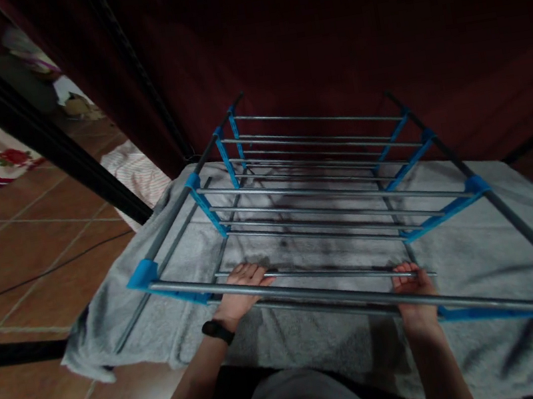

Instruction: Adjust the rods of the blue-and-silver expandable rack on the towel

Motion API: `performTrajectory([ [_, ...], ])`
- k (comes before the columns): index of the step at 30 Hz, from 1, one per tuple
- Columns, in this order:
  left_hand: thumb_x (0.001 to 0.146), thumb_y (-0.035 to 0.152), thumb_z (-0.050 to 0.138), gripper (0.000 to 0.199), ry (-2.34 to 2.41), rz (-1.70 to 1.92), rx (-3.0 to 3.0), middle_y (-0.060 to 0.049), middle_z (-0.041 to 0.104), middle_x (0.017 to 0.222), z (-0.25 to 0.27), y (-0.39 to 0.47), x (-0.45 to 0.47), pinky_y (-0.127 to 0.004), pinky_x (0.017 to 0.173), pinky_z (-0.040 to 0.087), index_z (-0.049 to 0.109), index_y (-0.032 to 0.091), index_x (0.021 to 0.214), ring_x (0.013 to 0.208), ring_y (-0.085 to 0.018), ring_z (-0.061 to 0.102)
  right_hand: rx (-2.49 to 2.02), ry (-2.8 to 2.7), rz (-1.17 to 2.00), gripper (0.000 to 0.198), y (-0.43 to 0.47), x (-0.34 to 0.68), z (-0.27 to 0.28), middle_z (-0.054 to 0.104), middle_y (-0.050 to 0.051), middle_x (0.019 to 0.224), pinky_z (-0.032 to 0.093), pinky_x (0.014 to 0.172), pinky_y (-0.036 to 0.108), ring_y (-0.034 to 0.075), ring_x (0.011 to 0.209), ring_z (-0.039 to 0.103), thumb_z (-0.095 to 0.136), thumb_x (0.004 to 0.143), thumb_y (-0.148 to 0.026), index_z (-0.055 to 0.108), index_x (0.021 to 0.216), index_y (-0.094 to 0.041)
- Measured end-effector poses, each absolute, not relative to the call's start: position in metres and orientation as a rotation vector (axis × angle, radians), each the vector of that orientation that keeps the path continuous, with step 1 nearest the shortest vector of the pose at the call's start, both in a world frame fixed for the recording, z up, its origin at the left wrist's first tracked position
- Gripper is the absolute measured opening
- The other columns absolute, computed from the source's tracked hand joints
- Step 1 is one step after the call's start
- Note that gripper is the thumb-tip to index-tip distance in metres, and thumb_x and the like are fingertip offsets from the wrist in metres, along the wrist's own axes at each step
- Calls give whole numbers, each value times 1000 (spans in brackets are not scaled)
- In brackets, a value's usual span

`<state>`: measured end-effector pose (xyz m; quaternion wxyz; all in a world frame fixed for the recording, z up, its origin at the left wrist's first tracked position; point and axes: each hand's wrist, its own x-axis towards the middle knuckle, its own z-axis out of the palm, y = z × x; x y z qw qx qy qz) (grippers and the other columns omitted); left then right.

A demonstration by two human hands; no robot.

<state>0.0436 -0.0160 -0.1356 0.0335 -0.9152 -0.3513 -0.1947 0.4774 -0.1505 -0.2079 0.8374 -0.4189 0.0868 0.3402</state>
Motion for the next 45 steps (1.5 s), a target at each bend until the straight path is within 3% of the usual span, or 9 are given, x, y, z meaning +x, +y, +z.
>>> performTrajectory([
  [5,105,34,53,22,-1084,-659,-2783,-5,73,91,-135,-19,43,-35,85,50,68,19,97,86,-21,67,-890,197,718,14,-148,474,-204,72,-2,79,66,76,31,15,70,73,62,88,-20,68,80,-29],
  [10,103,32,56,20,-1005,-649,-2735,-4,69,86,-133,-22,43,-36,82,49,67,18,94,81,-20,63,-795,312,749,16,-151,473,-198,75,-1,79,68,67,35,18,66,74,65,85,-15,69,83,-31],
  [15,103,33,57,20,-1001,-617,-2734,-4,67,84,-135,-22,43,-35,79,48,66,18,92,80,-21,61,-909,203,748,14,-154,479,-203,72,-1,74,65,55,30,17,61,72,65,81,-16,68,77,-29],
  [21,102,28,57,15,-999,-585,-2755,-4,68,86,-135,-22,39,-34,80,49,65,19,92,80,-20,62,-1027,-4,768,14,-166,487,-209,71,-5,78,65,69,27,12,72,72,79,76,-34,67,78,-27],
  [25,100,24,56,12,-981,-586,-2754,-6,71,90,-136,-29,31,-35,84,51,67,20,97,86,-22,65,-984,-3,855,14,-180,484,-192,74,-2,91,65,81,26,13,86,74,80,80,-32,71,89,-26],
  [31,98,25,59,14,-916,-703,-2727,-7,75,97,-152,-37,15,-36,86,54,72,23,104,90,-22,70,-1011,27,865,18,-193,478,-178,76,1,91,66,79,27,16,87,74,78,77,-23,74,94,-26],
  [37,98,26,58,17,-895,-702,-2692,-6,77,96,-159,-42,5,-35,82,57,75,25,100,88,-22,73,-1062,-89,819,29,-196,457,-170,77,0,99,63,79,24,14,91,74,83,74,-33,74,100,-24],
  [41,87,0,54,47,-654,-586,-2593,1,77,92,-157,-40,-5,-33,75,57,76,34,112,78,-20,73,-1032,-134,801,28,-197,441,-156,76,0,96,61,75,25,14,83,73,83,77,-35,73,101,-24],
  [45,78,-1,51,53,-516,-543,-2516,-3,76,93,-169,-30,-15,-38,67,59,81,35,103,75,-24,72,-962,-142,801,35,-199,437,-154,76,-2,93,60,86,27,14,91,73,86,73,-25,70,104,-26],
])
